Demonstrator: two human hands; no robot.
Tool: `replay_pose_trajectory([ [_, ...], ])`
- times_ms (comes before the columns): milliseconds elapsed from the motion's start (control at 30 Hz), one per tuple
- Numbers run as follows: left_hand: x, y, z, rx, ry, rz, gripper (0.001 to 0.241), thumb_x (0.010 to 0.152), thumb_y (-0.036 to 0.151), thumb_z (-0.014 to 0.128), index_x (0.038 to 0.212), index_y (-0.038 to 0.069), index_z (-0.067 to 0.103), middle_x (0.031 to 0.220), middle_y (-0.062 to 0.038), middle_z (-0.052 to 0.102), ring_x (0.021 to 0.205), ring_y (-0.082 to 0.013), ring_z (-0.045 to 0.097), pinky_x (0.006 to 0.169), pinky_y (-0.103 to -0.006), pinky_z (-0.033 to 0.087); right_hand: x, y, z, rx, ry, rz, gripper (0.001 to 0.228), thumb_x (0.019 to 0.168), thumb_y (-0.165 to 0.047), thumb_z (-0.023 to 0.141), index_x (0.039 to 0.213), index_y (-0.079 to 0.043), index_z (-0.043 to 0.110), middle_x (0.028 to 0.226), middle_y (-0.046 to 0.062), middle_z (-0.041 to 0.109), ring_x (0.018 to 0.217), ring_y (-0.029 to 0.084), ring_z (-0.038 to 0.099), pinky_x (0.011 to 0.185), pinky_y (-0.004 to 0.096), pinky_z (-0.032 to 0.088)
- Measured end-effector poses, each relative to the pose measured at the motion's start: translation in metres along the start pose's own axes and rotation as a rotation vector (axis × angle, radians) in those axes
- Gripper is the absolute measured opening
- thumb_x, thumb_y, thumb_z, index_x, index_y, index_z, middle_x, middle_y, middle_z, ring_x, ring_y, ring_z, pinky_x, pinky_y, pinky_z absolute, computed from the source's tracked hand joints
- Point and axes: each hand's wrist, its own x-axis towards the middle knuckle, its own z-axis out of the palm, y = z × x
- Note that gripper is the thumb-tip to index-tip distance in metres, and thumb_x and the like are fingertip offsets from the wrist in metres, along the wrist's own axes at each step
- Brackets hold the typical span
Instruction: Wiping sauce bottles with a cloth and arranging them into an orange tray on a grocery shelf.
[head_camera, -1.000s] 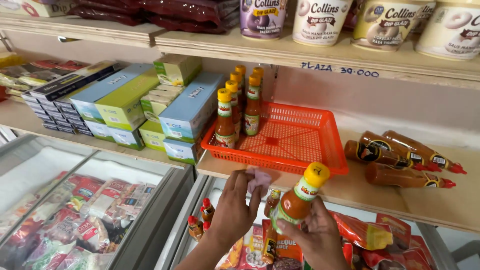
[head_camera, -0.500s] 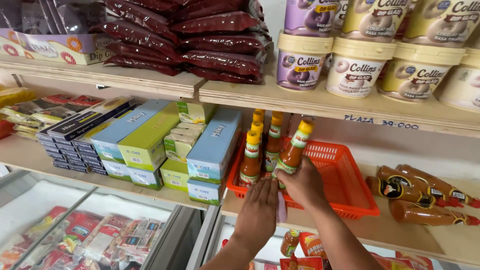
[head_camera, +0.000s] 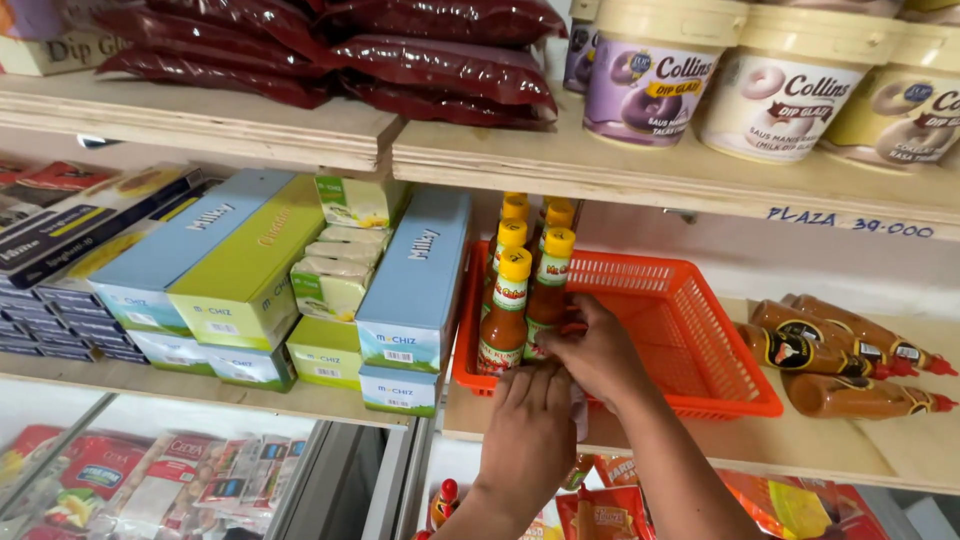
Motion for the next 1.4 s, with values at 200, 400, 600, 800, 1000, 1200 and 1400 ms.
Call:
replay_pose_trajectory([
  [200, 0.008, 0.003, -0.006, -0.122, 0.027, -0.037, 0.048, 0.07, 0.013, 0.069, 0.112, -0.007, 0.058, 0.111, -0.023, 0.063, 0.107, -0.0393, 0.057, 0.103, -0.0496, 0.041, 0.007, 0.008, 0.003, -0.064, 0.057, -0.019, 0.055, 0.077, -0.012, 0.081, 0.126, -0.004, 0.06, 0.11, 0.009, 0.075, 0.096, 0.02, 0.073, 0.083, 0.035, 0.06],
  [400, 0.005, 0.002, -0.005, -0.144, 0.054, -0.05, 0.028, 0.087, 0.012, 0.064, 0.111, -0.001, 0.058, 0.11, -0.018, 0.063, 0.108, -0.0368, 0.057, 0.105, -0.0484, 0.042, 0.004, 0.002, 0.003, -0.163, 0.115, -0.003, 0.054, 0.078, -0.013, 0.081, 0.127, -0.005, 0.06, 0.109, 0.008, 0.076, 0.095, 0.02, 0.074, 0.084, 0.034, 0.059],
  [600, 0.007, 0.006, -0.007, -0.125, 0.083, -0.043, 0.033, 0.084, 0.012, 0.065, 0.112, -0.003, 0.058, 0.11, -0.018, 0.063, 0.107, -0.0374, 0.057, 0.104, -0.049, 0.041, 0.009, 0.01, 0.002, -0.043, 0.074, -0.029, 0.051, 0.077, -0.01, 0.079, 0.124, -0.004, 0.062, 0.111, 0.008, 0.075, 0.095, 0.019, 0.072, 0.081, 0.034, 0.059],
  [800, 0.003, 0.008, -0.006, -0.128, 0.067, -0.08, 0.037, 0.077, 0.011, 0.066, 0.11, -0.001, 0.057, 0.109, -0.018, 0.062, 0.108, -0.0375, 0.057, 0.106, -0.0496, 0.041, 0.001, -0.012, 0.002, -0.119, 0.028, 0.048, 0.05, 0.075, -0.008, 0.083, 0.12, -0.001, 0.064, 0.11, 0.009, 0.074, 0.097, 0.018, 0.071, 0.086, 0.033, 0.056],
  [1000, 0.003, 0.009, -0.002, -0.074, -0.036, -0.123, 0.032, 0.073, 0.012, 0.064, 0.102, -0.001, 0.057, 0.106, -0.02, 0.062, 0.104, -0.039, 0.057, 0.104, -0.0513, 0.041, -0.058, -0.003, 0.001, -0.132, 0.521, -0.798, 0.033, 0.087, 0.007, 0.053, 0.119, 0.002, 0.06, 0.115, 0.018, 0.065, 0.101, 0.027, 0.066, 0.088, 0.037, 0.055],
  [1200, 0.005, 0.015, -0.009, -0.145, 0.107, -0.096, 0.036, 0.085, 0.011, 0.058, 0.12, -0.001, 0.061, 0.122, -0.018, 0.066, 0.119, -0.0374, 0.059, 0.109, -0.0494, 0.041, -0.126, 0.094, 0.016, -0.173, 0.428, -0.864, 0.016, 0.08, 0.005, 0.06, 0.093, -0.004, 0.06, 0.098, 0.013, 0.063, 0.093, 0.03, 0.065, 0.078, 0.036, 0.053],
  [1400, 0.005, 0.026, -0.023, -0.295, 0.122, -0.077, 0.044, 0.085, 0.004, 0.057, 0.129, 0.003, 0.062, 0.133, -0.017, 0.065, 0.128, -0.0383, 0.06, 0.116, -0.0497, 0.041, -0.142, 0.106, 0.007, -0.43, 0.437, -1.176, 0.019, 0.075, -0.015, 0.068, 0.092, -0.011, 0.063, 0.097, 0.015, 0.06, 0.092, 0.033, 0.062, 0.086, 0.05, 0.044],
])
